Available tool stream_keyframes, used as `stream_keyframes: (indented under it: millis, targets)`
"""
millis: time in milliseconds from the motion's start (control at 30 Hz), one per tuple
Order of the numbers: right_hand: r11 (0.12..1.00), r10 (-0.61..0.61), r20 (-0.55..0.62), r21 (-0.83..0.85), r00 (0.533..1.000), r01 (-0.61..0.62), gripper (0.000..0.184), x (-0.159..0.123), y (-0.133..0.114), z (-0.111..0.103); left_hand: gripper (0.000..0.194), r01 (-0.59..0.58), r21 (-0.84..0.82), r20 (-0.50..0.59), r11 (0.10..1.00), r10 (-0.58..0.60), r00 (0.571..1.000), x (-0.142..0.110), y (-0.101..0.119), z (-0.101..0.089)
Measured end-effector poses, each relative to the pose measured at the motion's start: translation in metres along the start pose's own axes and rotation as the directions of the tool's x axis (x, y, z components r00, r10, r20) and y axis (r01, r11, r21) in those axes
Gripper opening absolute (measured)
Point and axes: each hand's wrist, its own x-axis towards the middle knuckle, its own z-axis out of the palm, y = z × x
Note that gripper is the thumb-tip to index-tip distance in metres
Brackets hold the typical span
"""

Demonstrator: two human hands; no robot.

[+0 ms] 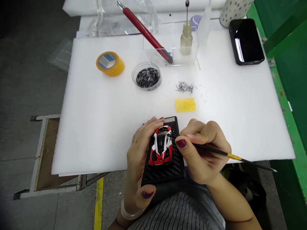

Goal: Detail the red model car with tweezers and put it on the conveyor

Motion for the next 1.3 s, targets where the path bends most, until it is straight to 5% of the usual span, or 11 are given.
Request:
stream_keyframes:
  millis: [367,567,800,1300]
  targets:
    - [0.999,0.038,0.014,-0.034,0.999,-0.038,0.021,-0.005,-0.004,0.001,0.049,0.087,0.015,0.012,0.996,-0.087,0.996,0.003,0.012,-0.002]
    - [0.998,0.038,-0.082,-0.054,0.996,-0.042,0.024,-0.008,-0.007,0.008,0.058,0.074,0.002,0.015,0.997,-0.074,0.997,0.003,0.012,-0.003]
    - [0.999,0.043,0.014,-0.017,0.999,-0.043,0.017,-0.015,-0.001,-0.005,0.056,0.066,0.000,0.017,0.998,-0.066,0.998,0.003,0.010,-0.004]
    - [0.995,0.062,0.028,-0.074,0.998,-0.059,0.020,-0.017,0.001,-0.008,0.074,0.179,-0.059,0.067,0.982,-0.175,0.982,0.007,0.022,-0.009]
